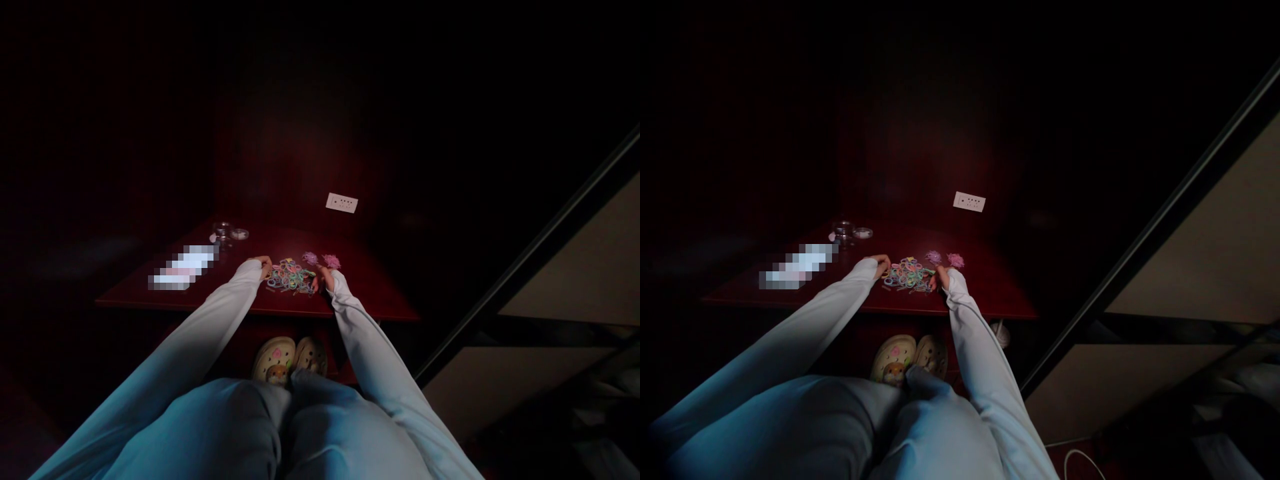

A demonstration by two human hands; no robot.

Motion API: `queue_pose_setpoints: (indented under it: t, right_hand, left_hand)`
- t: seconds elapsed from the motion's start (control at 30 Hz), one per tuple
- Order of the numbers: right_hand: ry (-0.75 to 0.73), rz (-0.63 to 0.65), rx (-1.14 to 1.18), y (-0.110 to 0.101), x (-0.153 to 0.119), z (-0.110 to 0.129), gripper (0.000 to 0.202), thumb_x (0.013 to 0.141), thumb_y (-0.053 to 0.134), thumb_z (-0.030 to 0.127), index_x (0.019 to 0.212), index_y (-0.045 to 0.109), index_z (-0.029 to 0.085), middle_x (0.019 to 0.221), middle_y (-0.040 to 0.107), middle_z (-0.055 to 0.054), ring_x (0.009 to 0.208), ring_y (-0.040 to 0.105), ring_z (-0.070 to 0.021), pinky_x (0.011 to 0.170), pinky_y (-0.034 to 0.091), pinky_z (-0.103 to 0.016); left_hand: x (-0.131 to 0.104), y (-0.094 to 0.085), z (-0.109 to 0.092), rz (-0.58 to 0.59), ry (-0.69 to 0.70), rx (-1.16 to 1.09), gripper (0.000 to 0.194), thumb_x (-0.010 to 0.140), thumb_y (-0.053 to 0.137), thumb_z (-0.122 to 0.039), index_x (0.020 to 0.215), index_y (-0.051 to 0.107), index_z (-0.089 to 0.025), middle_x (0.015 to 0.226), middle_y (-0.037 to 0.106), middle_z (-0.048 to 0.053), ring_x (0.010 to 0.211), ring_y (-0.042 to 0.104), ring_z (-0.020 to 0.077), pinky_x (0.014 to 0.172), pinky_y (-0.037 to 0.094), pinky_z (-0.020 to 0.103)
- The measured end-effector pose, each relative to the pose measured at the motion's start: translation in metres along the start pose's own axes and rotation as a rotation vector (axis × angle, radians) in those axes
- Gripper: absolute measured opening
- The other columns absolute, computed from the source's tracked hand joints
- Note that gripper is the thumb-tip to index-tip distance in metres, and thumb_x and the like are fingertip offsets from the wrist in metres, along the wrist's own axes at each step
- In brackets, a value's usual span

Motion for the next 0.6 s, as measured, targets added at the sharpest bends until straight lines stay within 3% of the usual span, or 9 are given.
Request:
queue_pose_setpoints:
  t: [0.2, 0.4, 0.6]
  right_hand:
    - [0.046, -0.085, 0.239, -0.004, -0.004, 0.006, 0.076, 0.112, 0.025, 0.035, 0.059, 0.071, 0.004, 0.050, 0.061, -0.007, 0.047, 0.051, -0.0077, 0.060, 0.039, -0.029]
    - [0.114, -0.121, 0.302, -0.007, -0.005, 0.007, 0.071, 0.112, 0.024, 0.027, 0.055, 0.063, 0.008, 0.052, 0.062, -0.009, 0.048, 0.050, -0.0086, 0.061, 0.041, -0.029]
    - [0.061, -0.129, 0.240, -0.010, 0.001, 0.002, 0.068, 0.111, 0.031, 0.037, 0.056, 0.064, 0.012, 0.054, 0.061, -0.009, 0.055, 0.054, -0.0122, 0.065, 0.044, -0.030]
  left_hand:
    - [0.002, 0.008, -0.009, 0.003, 0.069, -0.086, 0.010, 0.073, 0.060, -0.024, 0.064, 0.065, -0.022, 0.054, 0.052, -0.004, 0.057, 0.048, 0.0153, 0.057, 0.037, 0.025]
    - [-0.001, 0.006, -0.016, 0.005, 0.077, -0.092, 0.007, 0.071, 0.061, -0.023, 0.064, 0.063, -0.021, 0.053, 0.047, -0.005, 0.056, 0.044, 0.0143, 0.058, 0.035, 0.025]
    - [-0.003, 0.004, -0.018, 0.005, 0.095, -0.114, 0.008, 0.073, 0.061, -0.024, 0.065, 0.062, -0.021, 0.054, 0.047, -0.005, 0.056, 0.043, 0.0142, 0.057, 0.033, 0.025]
Point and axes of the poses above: each hand's wrist, its own x-axis towards the middle knuckle, its own y-axis out of the palm, z = x × y, the point moved 10 cm from there along x, towards the middle knuckle
